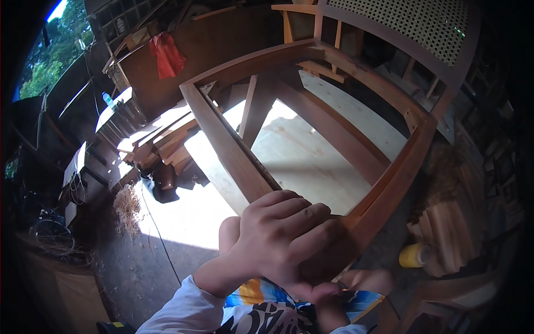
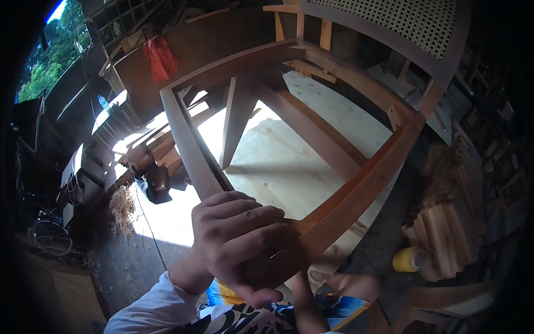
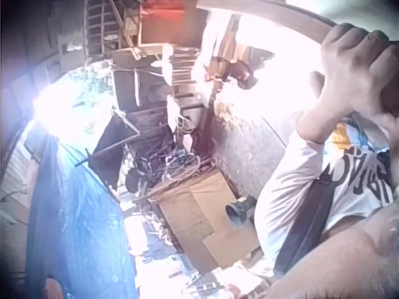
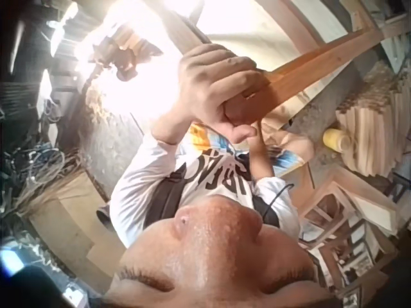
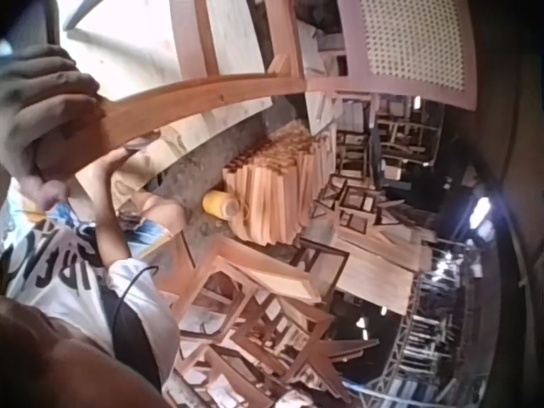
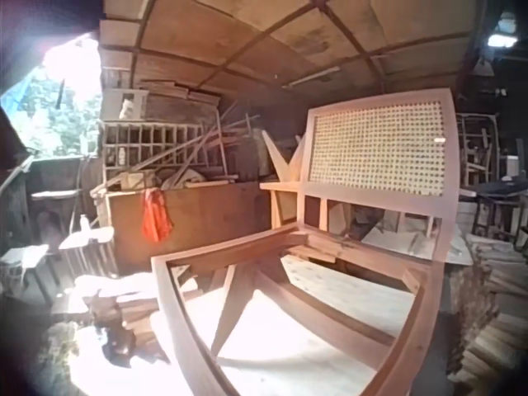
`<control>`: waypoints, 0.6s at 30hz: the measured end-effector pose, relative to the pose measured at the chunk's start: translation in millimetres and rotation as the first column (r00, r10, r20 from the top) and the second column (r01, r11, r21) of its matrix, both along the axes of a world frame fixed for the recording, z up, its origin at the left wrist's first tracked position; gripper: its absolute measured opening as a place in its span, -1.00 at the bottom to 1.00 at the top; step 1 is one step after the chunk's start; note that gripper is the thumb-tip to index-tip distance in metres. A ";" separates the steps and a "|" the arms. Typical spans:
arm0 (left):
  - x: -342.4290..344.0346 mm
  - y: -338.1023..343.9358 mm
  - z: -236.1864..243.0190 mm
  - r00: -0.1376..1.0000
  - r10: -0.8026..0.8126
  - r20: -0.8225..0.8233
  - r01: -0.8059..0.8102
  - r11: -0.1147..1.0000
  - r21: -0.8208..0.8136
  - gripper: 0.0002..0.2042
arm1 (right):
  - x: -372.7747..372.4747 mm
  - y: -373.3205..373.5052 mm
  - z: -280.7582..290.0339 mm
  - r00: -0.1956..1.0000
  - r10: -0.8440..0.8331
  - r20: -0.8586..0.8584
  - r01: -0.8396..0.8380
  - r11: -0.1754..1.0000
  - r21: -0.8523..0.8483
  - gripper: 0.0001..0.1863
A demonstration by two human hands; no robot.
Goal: Applying a finish to a wooden chair frame using a brush after wiping it down with a cloth.
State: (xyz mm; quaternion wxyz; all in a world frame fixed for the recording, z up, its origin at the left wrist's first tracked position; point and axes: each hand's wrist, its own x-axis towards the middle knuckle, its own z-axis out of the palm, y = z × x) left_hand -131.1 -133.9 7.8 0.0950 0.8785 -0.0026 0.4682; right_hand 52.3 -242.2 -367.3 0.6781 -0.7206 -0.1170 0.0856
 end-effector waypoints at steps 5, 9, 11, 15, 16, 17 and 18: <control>23.0 -24.2 -4.9 0.999 0.013 -0.033 -0.016 0.997 -0.078 -0.41 | 5.9 -9.1 25.4 0.997 0.001 0.073 0.008 0.992 -0.126 -0.22; 72.5 -58.4 -16.1 0.997 0.083 -0.005 -0.083 0.993 -0.084 -0.39 | 18.5 -13.0 49.5 0.989 -0.005 0.151 0.038 0.976 -0.214 -0.19; 85.2 -65.0 -16.0 0.994 0.105 -0.025 -0.106 0.993 -0.049 -0.44 | 21.3 -9.1 60.3 0.983 0.002 0.182 0.045 0.967 -0.253 -0.17; 85.2 -49.2 -27.5 0.892 -0.295 0.343 0.319 0.948 -0.013 -0.71 | 41.5 -16.6 75.4 0.968 -0.027 0.251 0.113 0.935 -0.335 -0.14; 68.4 -35.9 -33.5 0.782 -0.453 0.429 0.507 0.862 -0.015 -0.74 | 47.2 -17.4 78.2 0.964 -0.035 0.265 0.131 0.926 -0.355 -0.13; 47.5 -19.3 -43.2 0.635 -0.582 0.508 0.672 0.740 0.007 -0.78 | 52.1 -15.7 80.9 0.959 -0.041 0.279 0.147 0.917 -0.371 -0.12; 23.4 2.3 -60.3 0.664 -0.569 0.486 0.656 0.754 -0.013 -0.82 | 56.2 -17.0 82.2 0.955 -0.048 0.292 0.165 0.906 -0.389 -0.12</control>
